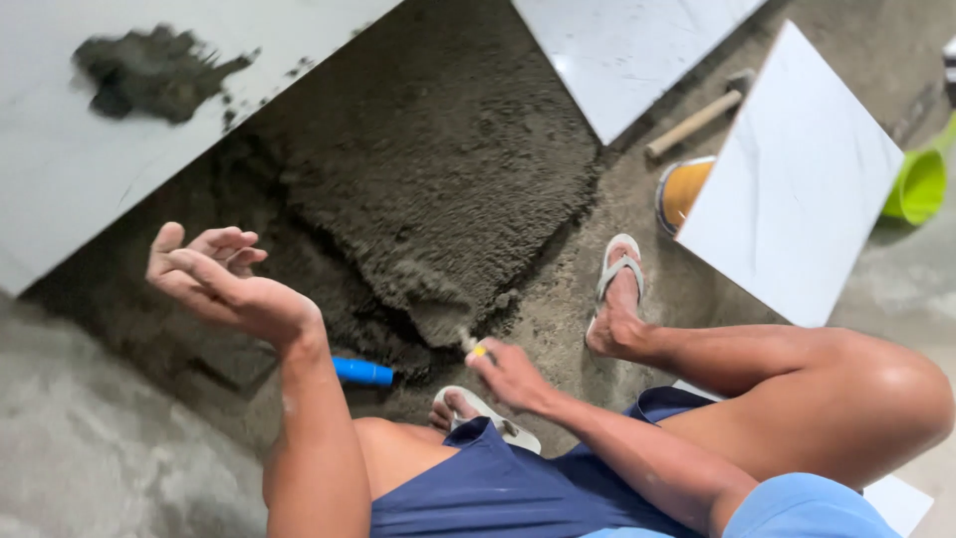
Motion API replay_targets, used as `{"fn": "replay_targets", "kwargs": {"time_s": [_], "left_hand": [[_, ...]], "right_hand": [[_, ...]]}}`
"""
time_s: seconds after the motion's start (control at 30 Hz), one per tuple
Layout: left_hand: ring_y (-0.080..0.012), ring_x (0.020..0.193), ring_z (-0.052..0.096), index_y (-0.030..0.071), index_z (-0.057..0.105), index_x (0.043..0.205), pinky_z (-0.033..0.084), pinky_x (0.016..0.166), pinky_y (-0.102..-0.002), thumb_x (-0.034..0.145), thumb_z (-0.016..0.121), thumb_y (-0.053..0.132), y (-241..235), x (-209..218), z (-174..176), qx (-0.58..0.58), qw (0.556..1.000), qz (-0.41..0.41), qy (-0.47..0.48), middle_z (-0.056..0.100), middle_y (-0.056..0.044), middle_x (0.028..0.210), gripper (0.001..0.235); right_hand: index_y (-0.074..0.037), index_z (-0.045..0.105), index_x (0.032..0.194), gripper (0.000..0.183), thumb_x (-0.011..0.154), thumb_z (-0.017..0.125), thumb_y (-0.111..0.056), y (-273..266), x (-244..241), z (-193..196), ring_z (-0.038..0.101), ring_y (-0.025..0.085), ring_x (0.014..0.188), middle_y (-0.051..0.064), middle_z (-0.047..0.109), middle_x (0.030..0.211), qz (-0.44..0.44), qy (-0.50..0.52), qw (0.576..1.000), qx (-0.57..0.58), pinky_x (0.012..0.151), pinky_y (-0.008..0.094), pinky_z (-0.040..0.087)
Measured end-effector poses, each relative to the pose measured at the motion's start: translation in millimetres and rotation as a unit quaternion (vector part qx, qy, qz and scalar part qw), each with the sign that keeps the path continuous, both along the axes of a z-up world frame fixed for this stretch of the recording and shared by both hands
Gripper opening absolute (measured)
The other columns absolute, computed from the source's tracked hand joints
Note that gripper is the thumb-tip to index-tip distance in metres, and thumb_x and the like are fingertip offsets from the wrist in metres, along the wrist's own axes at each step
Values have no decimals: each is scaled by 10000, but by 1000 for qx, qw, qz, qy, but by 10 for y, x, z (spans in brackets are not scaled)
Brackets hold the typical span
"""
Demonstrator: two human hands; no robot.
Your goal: The person spreads wet cement on the floor with a trowel, then places a white ceramic tile onto the prepared area and taps it with a rubber mallet to level it.
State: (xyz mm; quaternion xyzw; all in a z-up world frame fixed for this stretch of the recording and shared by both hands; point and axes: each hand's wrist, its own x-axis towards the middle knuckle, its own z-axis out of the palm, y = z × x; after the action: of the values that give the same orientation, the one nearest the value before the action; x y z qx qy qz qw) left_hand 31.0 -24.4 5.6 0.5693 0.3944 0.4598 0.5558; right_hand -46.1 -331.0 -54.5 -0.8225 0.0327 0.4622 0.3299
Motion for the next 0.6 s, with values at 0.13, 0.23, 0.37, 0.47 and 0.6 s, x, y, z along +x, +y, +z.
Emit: {"fn": "replay_targets", "kwargs": {"time_s": [0.13, 0.23, 0.37, 0.47, 0.6], "left_hand": [[-178, 688, 615, 25, 502, 1238, 478, 610, -258, 1110, 338, 327, -220, 287, -79, -2, 998, -65, 7, 623, -125, 833, 367], [-173, 689, 599, 28, 495, 1218, 463, 613, -264, 1104, 342, 341, -359, 455, -54, -15, 996, -93, 4, 617, -116, 832, 367], [-153, 775, 661, 10, 515, 1299, 505, 617, -201, 1141, 385, 312, -472, 602, -301, -46, 992, -113, -26, 641, -108, 876, 365], [-169, 756, 669, 8, 517, 1297, 506, 605, -207, 1145, 386, 312, -552, 691, -387, -39, 990, -135, -26, 648, -126, 862, 365], [-174, 747, 672, 0, 515, 1294, 505, 600, -219, 1147, 391, 311, -661, 779, -452, -33, 987, -155, -14, 654, -131, 854, 366]], "right_hand": [[-151, 583, 819, 260, 934, 569, -384, -465, 405, -283, 547, 150, 639, 24, 663, 746, -59, -107, 992, -34, 603, 363, 434], [-165, 610, 883, 258, 969, 520, -391, -740, 893, -239, 603, 161, 616, 31, 693, 759, -99, -141, 980, -103, 567, 334, 470], [-35, 678, 1038, 423, 1005, 593, -447, -1205, 1507, -322, 693, 410, 872, 229, 701, 867, -101, -187, 968, -132, 803, 514, 496], [-202, 662, 1059, 436, 981, 535, -611, -1365, 1793, -461, 734, 399, 940, 175, 752, 891, -77, -227, 935, -262, 851, 520, 528], [-109, 582, 1109, 336, 970, 644, -409, -1530, 2067, -743, 704, 493, 878, 258, 696, 902, -117, -383, 881, -253, 783, 603, 536]]}}
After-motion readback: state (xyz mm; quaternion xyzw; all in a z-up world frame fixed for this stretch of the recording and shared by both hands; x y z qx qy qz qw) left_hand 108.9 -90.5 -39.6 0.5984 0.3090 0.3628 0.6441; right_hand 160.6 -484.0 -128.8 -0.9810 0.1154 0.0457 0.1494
